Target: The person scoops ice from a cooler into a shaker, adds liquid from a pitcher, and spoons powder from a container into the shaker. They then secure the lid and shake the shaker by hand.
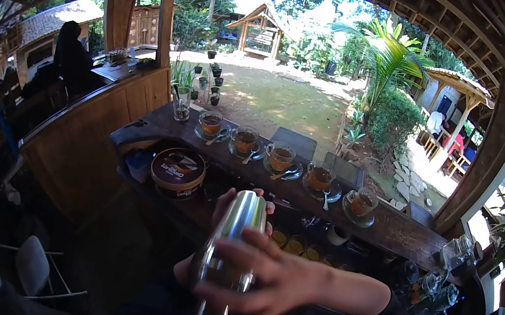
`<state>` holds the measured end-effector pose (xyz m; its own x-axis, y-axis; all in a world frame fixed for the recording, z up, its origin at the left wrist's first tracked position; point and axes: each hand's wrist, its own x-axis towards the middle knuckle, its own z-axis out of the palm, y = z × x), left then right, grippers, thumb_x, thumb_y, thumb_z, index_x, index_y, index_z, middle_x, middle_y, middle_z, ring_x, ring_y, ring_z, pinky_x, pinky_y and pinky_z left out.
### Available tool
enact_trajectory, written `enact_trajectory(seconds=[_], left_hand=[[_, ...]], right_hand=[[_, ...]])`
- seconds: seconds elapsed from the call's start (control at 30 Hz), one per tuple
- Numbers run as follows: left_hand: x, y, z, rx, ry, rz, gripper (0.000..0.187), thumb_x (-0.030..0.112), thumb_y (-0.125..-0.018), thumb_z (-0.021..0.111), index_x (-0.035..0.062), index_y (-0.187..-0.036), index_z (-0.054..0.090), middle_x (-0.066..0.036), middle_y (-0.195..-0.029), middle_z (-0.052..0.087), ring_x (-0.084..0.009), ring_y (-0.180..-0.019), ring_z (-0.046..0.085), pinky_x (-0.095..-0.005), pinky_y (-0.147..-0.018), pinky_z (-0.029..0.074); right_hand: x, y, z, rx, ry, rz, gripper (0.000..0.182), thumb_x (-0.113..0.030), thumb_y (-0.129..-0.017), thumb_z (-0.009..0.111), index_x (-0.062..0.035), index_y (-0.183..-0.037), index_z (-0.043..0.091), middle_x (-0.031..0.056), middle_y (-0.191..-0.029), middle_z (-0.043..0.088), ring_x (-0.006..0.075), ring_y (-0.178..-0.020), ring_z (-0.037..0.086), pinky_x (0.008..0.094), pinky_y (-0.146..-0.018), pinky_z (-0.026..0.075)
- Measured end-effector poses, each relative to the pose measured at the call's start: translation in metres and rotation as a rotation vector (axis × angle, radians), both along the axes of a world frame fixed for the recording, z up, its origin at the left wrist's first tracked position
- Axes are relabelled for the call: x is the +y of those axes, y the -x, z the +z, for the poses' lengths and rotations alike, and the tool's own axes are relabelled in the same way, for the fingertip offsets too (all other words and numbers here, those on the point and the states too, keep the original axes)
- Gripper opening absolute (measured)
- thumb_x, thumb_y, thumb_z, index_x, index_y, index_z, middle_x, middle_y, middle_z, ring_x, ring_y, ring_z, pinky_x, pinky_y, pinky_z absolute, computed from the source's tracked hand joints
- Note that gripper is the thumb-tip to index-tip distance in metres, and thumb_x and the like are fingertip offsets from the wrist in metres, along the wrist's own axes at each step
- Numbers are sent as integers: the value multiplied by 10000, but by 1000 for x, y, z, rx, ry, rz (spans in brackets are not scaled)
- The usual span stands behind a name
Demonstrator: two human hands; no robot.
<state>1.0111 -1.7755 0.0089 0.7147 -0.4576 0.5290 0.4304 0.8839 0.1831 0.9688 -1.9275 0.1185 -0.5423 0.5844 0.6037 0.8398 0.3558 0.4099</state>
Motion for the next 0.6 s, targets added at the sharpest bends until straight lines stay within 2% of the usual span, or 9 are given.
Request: enact_trajectory(seconds=[0.07, 0.17, 0.2, 0.23, 0.33, 0.4, 0.5, 0.57, 0.6], left_hand=[[-1, -1, 7, -330, 71, 54, 510, 533, -897, 432, 172, -1258, 416, -157, -1198, 368, -445, -987, 513, -543, -775, 480], [-22, -12, -30, 148, 45, 98, 419, 457, -897, 468, 149, -1180, 488, -92, -1176, 459, -308, -961, 558, -437, -750, 517], [-30, -16, -49, 471, -2, 214, 369, 414, -889, 496, 130, -1121, 535, -54, -1084, 571, -194, -907, 607, -380, -716, 546], [-34, 5, -39, 497, -238, 331, 386, 444, -858, 536, 138, -1093, 562, -58, -1043, 600, -218, -897, 614, -352, -693, 553], [-39, 0, -28, 465, -138, 207, 395, 460, -857, 535, 142, -1089, 565, -90, -1063, 590, -229, -879, 623, -331, -668, 556], [-28, 5, -2, 279, -131, 16, 464, 493, -884, 465, 113, -1143, 526, -159, -1117, 515, -348, -879, 606, -429, -678, 553], [-45, 23, 42, -140, 17, 91, 494, 492, -884, 467, 82, -1157, 505, -167, -1038, 519, -305, -903, 609, -486, -691, 543], [-57, 41, 58, 564, -3, 137, 437, 435, -890, 487, 69, -1127, 521, -140, -976, 538, -262, -903, 615, -455, -675, 554], [-62, 36, 41, 569, 3, 138, 437, 435, -890, 487, 69, -1127, 521, -140, -976, 538, -262, -903, 615, -455, -675, 554]], right_hand=[[-6, 11, 4, -40, 25, -7, 493, -244, -735, 637, -398, -1149, 417, 23, -1298, 436, 431, -1163, 447, 623, -957, 338], [-8, -37, -7, 209, 118, -104, 514, -186, -725, 681, -340, -1143, 425, 97, -1311, 407, 418, -1183, 433, 591, -927, 386], [-5, -52, -20, 559, 112, -147, 539, -158, -700, 704, -341, -1132, 440, 117, -1310, 401, 431, -1177, 426, 576, -912, 406], [-5, -59, -23, 902, 102, -190, 565, -130, -675, 726, -342, -1122, 454, 138, -1309, 395, 443, -1172, 420, 561, -897, 425], [-18, -44, -15, 749, 157, -211, 653, -123, -623, 762, -362, -1144, 449, 123, -1319, 390, 466, -1171, 405, 546, -903, 426], [-31, -12, 2, 81, 128, -124, 644, -171, -622, 739, -390, -1149, 440, 60, -1334, 396, 457, -1206, 382, 598, -934, 374], [-41, 19, 10, 44, -9, 23, 636, -238, -630, 736, -442, -1158, 445, 52, -1325, 418, 456, -1167, 423, 613, -935, 368], [-47, -11, 13, 215, 15, 1, 659, -217, -636, 756, -375, -1187, 429, 66, -1315, 419, 449, -1158, 439, 576, -938, 386], [-55, -29, 6, 321, 125, -258, 633, -208, -631, 780, -264, -1168, 450, 105, -1305, 418, 433, -1172, 432, 520, -937, 407]])
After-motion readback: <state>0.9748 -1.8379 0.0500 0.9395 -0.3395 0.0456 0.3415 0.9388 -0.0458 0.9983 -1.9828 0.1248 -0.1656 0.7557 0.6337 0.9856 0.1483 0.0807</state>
